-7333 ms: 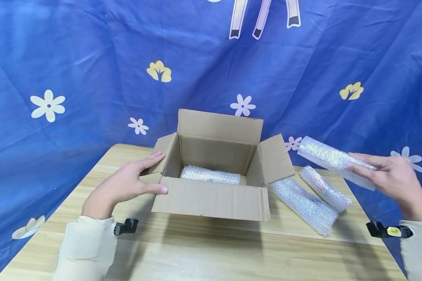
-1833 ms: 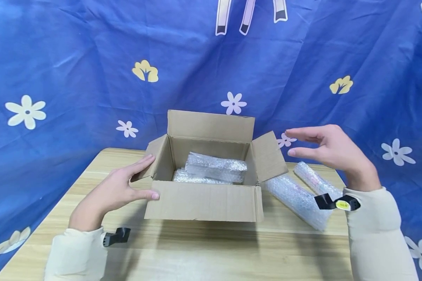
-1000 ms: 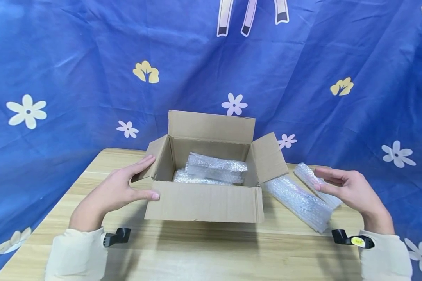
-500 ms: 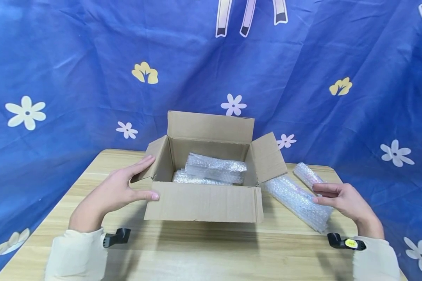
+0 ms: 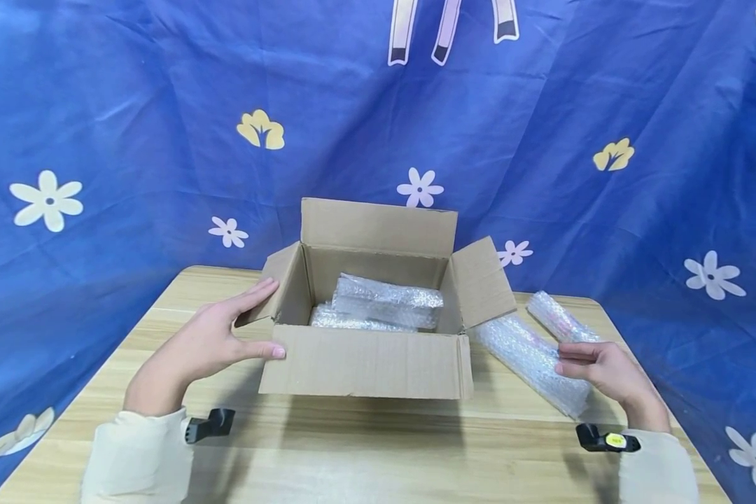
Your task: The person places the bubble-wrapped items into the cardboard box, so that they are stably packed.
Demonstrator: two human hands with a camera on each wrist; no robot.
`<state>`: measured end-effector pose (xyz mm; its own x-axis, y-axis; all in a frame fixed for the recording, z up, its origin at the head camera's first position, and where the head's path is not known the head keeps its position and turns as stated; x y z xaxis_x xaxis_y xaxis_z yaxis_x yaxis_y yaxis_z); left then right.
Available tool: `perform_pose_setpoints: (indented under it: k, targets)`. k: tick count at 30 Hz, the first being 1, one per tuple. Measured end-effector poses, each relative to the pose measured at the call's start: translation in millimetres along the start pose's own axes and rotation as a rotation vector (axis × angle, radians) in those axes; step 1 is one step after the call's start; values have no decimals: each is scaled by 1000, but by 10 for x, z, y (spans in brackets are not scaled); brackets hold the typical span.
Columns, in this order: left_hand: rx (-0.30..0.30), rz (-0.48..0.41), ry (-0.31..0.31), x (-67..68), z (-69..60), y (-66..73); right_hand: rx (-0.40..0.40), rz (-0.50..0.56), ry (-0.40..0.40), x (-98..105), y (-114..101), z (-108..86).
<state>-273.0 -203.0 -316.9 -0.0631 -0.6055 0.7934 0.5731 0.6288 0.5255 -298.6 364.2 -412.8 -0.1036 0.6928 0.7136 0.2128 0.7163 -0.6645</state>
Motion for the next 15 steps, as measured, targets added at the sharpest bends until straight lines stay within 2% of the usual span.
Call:
perform_pose_setpoints:
  k: [9, 15]
  targets:
    - [-1, -1, 2, 1, 5, -9, -46, -19, -1, 3, 70, -11]
    - [4, -1, 3, 9, -1, 0, -29, -47, -54, -172, 77, -12]
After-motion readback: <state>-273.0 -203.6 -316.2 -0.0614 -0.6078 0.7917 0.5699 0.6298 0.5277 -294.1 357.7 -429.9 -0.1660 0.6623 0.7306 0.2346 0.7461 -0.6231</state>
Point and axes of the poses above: each hand's wrist, its own z-axis towards the middle knuckle, its own x-axis out of the back of the hand, y = z × x, the point moved 10 cm from there along z, towards the middle knuckle, and after that the axes turned 13 degrees about -x, right-handed, at the moved point
